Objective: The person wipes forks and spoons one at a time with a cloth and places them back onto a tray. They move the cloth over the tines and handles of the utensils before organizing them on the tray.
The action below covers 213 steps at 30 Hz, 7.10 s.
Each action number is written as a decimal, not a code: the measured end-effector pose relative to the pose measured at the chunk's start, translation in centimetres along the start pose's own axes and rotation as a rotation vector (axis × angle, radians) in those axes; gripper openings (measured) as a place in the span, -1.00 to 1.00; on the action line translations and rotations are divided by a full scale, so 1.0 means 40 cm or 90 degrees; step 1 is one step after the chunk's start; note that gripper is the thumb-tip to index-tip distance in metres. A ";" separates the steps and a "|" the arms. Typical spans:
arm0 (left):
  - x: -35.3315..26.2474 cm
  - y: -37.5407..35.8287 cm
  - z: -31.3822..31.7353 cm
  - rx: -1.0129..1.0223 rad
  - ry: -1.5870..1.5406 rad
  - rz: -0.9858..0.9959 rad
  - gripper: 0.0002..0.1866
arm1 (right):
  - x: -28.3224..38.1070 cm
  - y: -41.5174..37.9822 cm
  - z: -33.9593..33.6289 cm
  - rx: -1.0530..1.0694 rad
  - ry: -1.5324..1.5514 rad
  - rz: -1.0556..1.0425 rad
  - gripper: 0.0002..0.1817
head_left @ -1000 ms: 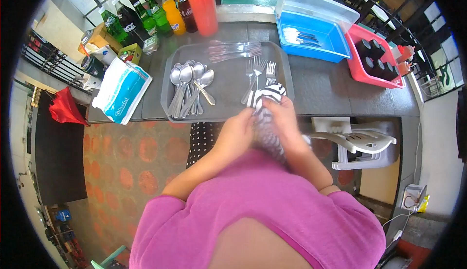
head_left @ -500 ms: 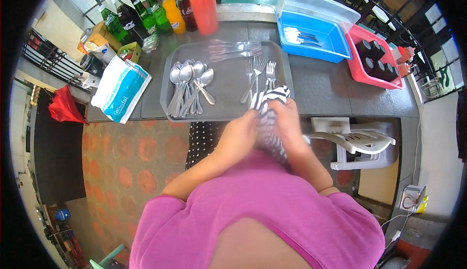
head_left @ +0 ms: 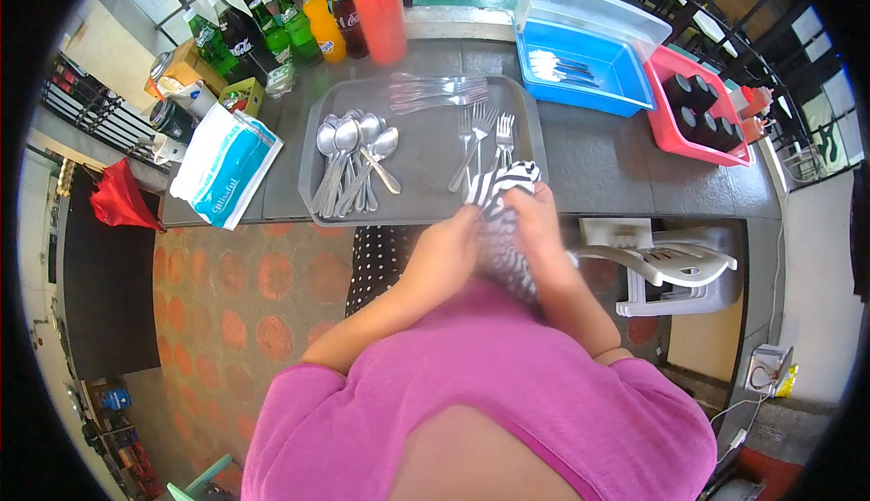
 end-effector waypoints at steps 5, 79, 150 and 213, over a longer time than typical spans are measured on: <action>-0.004 0.000 -0.004 0.007 0.006 -0.032 -0.90 | 0.016 -0.007 0.017 0.014 -0.086 -0.017 -0.85; 0.112 -0.007 -0.018 -0.078 -0.138 -0.188 -0.75 | -0.075 -0.029 0.131 -0.054 -0.129 0.109 -0.81; 0.319 0.620 -0.135 -0.154 0.263 0.264 -0.83 | -0.174 -0.057 -0.113 -0.044 -0.407 0.123 -0.67; -0.060 0.189 -0.206 -0.174 -0.240 0.183 -0.78 | -0.057 -0.070 -0.100 -0.147 -0.194 0.089 -0.75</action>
Point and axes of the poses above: each hand's wrist, its own y-axis towards the middle knuckle, its own z-axis out of the palm, x = y × z, the point moved 3 cm from there along y, towards the middle knuckle, and after that the axes turned 3 degrees about -x, right-handed, at the moved point
